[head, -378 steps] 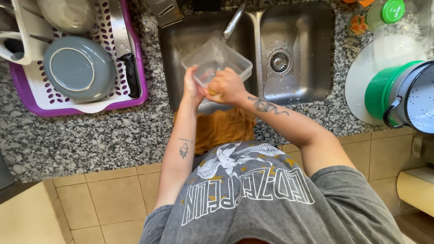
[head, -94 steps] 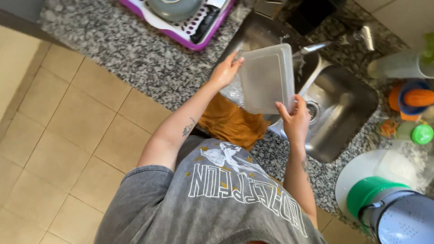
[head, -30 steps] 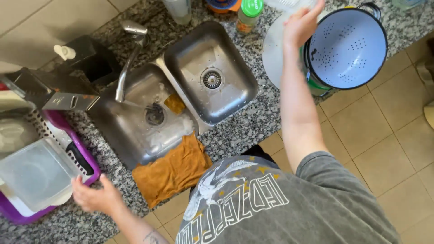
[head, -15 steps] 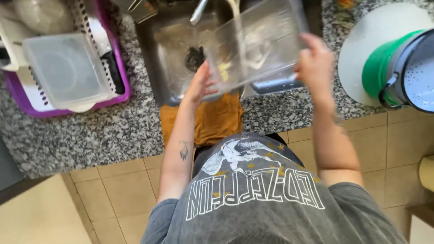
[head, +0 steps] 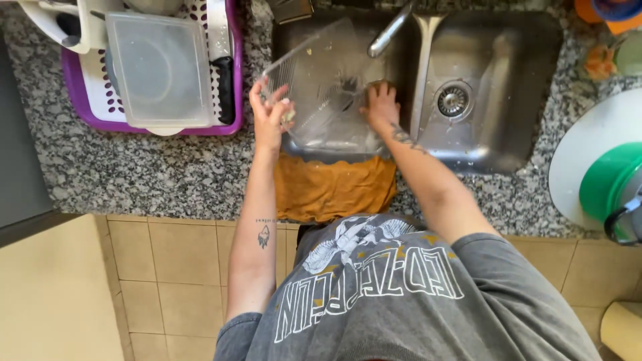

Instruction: The person washes various kitchen items in a double-basin sink using a sponge and running water. They scrub and rinse a grey bowl, a metal lid, a clear plastic container, a clear plastic lid, a blue bowl, and an orange bowl, placing each item into a drying rack after cleaning.

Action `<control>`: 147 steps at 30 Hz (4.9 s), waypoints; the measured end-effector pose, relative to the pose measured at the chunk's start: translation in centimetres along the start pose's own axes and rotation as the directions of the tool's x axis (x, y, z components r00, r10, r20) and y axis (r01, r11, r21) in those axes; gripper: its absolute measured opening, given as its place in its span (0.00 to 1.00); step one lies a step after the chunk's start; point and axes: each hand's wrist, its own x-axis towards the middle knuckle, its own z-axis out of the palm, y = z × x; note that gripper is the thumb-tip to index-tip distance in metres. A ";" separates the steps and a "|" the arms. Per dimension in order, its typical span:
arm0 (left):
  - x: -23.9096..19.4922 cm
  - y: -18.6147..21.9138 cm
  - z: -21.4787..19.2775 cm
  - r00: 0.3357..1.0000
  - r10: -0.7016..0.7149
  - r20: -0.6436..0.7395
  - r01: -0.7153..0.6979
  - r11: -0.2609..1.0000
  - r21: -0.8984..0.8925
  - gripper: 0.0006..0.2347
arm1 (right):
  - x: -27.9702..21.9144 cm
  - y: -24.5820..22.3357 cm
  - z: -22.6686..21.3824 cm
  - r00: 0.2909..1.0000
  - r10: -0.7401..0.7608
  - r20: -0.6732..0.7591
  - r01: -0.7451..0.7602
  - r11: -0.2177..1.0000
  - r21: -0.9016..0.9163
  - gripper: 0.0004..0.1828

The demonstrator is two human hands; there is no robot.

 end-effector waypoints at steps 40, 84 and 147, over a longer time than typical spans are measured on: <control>5.5 -6.8 6.9 0.817 -0.573 0.067 0.542 0.723 -0.428 0.37 | 6.3 -6.3 4.4 0.888 -0.270 -0.372 0.391 0.869 0.303 0.17; 1.0 -9.4 9.7 0.792 -0.525 0.312 0.594 0.782 -0.191 0.30 | -7.4 6.7 -17.5 0.930 0.332 -0.155 -0.021 0.469 0.883 0.20; 1.9 -0.8 11.2 0.981 -0.165 0.100 0.108 0.898 0.427 0.24 | -17.3 3.1 -20.6 0.917 0.396 -0.034 -0.149 0.421 0.895 0.27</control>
